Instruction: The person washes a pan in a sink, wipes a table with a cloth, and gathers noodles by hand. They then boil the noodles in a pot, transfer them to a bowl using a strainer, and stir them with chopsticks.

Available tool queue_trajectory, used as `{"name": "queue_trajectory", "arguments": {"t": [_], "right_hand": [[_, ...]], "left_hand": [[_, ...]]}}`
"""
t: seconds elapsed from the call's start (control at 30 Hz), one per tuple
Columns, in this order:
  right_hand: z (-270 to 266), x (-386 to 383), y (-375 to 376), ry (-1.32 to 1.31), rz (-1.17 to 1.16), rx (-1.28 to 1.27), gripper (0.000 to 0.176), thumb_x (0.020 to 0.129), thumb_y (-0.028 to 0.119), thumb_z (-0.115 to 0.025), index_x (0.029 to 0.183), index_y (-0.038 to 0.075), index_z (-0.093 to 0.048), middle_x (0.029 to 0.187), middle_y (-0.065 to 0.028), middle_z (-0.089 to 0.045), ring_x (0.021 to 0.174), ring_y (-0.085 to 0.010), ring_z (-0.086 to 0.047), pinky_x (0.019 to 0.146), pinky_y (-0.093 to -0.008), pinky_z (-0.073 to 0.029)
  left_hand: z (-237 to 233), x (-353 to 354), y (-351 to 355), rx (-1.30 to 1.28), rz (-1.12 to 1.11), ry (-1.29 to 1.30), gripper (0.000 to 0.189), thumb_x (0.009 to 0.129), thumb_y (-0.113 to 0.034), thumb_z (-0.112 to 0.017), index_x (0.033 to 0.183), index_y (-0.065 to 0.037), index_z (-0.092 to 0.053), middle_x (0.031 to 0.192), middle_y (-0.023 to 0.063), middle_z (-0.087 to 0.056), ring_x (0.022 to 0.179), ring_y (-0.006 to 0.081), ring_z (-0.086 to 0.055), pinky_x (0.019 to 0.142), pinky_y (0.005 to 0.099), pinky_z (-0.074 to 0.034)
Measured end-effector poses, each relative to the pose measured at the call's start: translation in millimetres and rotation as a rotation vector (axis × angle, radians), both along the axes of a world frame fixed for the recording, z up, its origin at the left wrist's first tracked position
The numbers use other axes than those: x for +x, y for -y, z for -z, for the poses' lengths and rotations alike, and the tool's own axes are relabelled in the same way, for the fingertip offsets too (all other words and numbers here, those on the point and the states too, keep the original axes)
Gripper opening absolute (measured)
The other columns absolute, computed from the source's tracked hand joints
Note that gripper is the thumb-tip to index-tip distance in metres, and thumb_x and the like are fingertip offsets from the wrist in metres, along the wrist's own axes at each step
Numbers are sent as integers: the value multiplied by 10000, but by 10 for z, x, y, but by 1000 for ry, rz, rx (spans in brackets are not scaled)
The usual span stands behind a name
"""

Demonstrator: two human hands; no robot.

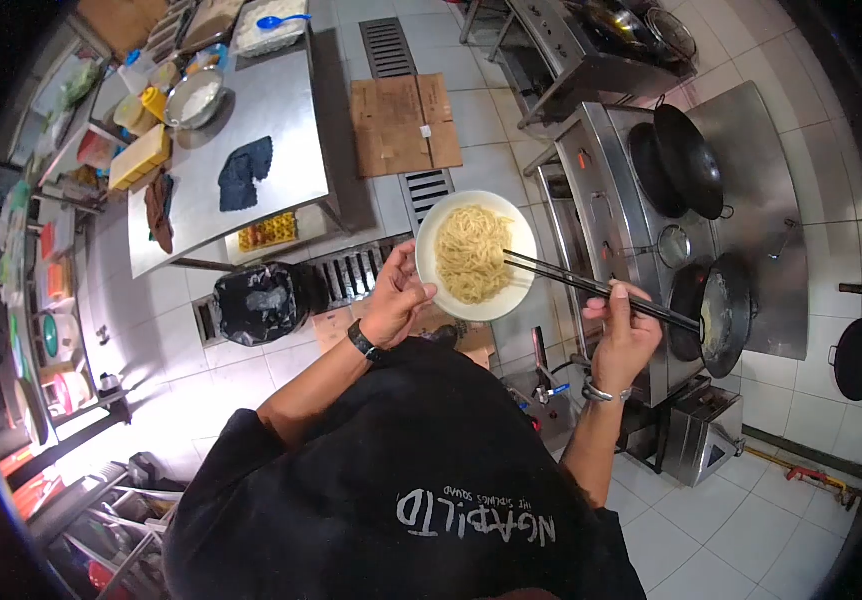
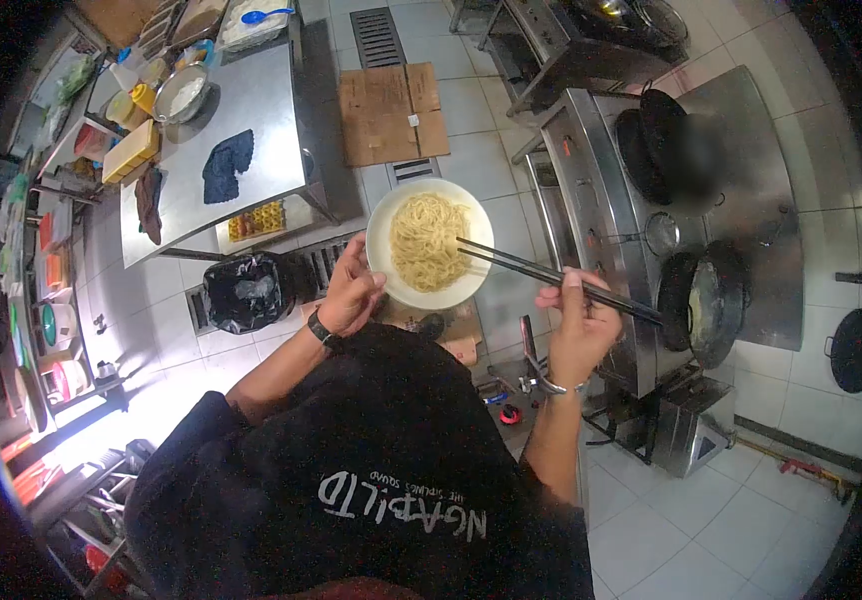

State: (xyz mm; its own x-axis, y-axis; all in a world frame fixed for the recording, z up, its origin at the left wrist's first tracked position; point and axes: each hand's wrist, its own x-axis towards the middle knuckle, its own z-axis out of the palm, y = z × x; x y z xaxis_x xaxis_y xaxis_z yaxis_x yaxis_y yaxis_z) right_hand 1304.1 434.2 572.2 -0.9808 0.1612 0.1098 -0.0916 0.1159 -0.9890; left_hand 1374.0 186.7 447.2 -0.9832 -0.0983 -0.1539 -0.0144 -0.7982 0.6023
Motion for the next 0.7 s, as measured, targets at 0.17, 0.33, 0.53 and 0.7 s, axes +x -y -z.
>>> {"name": "queue_trajectory", "arguments": {"t": [0.17, 0.33, 0.53, 0.7], "right_hand": [[749, -34, 100, 226, -15, -358, 167, 896, 106, -595, 961, -47, -604, 787, -113, -643, 626, -167, -634, 584, -257, -540], [808, -34, 73, 368, -44, -663, 174, 874, 98, -614, 962, -50, -605, 813, -117, -647, 670, -175, -640, 616, -254, -545], [-21, 95, -9, 74, 32, -47, 176, 901, 104, -585, 960, -62, -595, 766, -120, -645, 593, -142, -619, 573, -251, -526], [-184, 274, 105, -10, 17, 128, 178, 900, 118, -594, 964, -48, -587, 692, -97, -644, 577, -127, -618, 560, -250, -511]], "left_hand": [[-26, -1, -11, -214, -27, -73, 628, 737, 113, -604, 1287, -60, -358, 1249, 65, -461, 1139, 149, -501, 893, 271, -476], [62, 32, -17, -39, 86, 47, 577, 775, 77, -576, 1293, -53, -354, 1231, 60, -482, 1102, 139, -527, 900, 287, -480], [-17, 31, -51, 50, 64, 60, 610, 786, -28, -616, 1321, -44, -324, 1249, 93, -477, 1164, 191, -498, 933, 318, -465], [87, 35, -7, -79, 72, 68, 624, 770, -9, -625, 1315, -53, -324, 1230, 89, -484, 1113, 183, -530, 893, 284, -481]]}}
